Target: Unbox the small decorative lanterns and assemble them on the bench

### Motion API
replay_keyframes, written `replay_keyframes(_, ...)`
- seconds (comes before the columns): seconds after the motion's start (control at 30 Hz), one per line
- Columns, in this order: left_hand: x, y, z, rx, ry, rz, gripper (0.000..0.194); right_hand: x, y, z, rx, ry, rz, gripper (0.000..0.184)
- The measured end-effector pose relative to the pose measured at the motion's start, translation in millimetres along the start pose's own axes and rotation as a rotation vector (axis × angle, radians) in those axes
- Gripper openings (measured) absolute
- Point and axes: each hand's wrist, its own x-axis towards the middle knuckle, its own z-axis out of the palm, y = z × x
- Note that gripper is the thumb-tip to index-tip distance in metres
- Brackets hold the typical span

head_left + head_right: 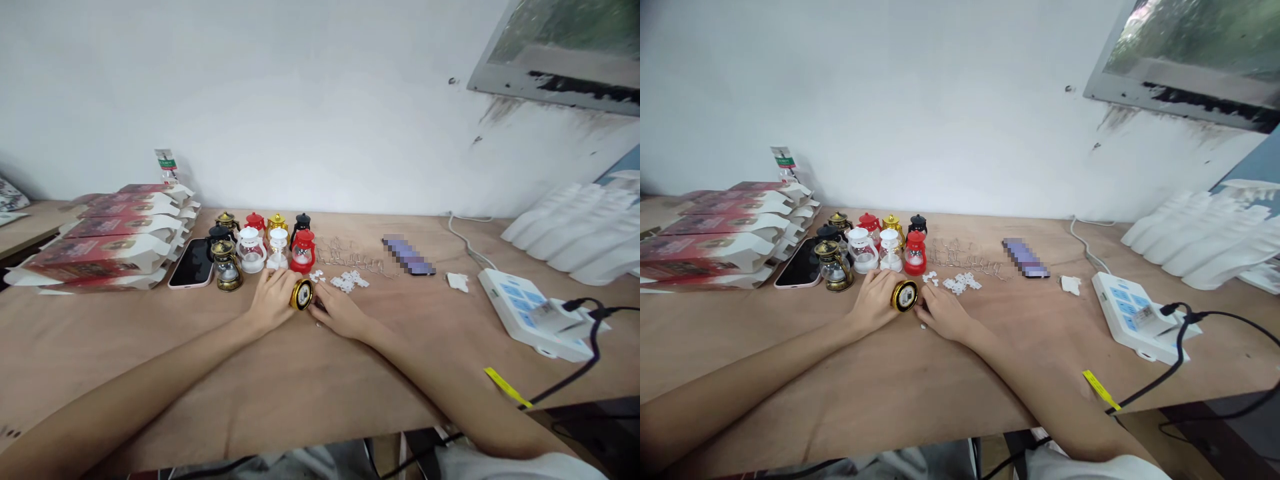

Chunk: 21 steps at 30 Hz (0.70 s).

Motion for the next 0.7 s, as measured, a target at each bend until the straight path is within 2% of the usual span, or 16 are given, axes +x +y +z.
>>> replay_keyframes(0.37,-0.4,-0.6,1.1,0.009,0.022,0.01,0.023,-0.7,-0.1,-1.0,-0.032,-0.007,-0.026,0.01)
replay_keyframes(0.5,-0.3,0.1,0.9,0.011,0.045,0.032,0.019,-2.2,-2.8,-4.0,-0.045,-0.012,-0.054,0.003)
replay_keyframes(0.63,-0.5,0.5,1.0,0.011,0.032,0.014,0.022,-3.8,-4.8,-5.5,-0.042,-0.025,-0.084,0.032)
replay_keyframes(0.7,-0.6,0.5,1.0,0.01,0.02,0.008,0.023,-3.6,-4.6,-5.5,-0.044,-0.032,-0.089,0.038)
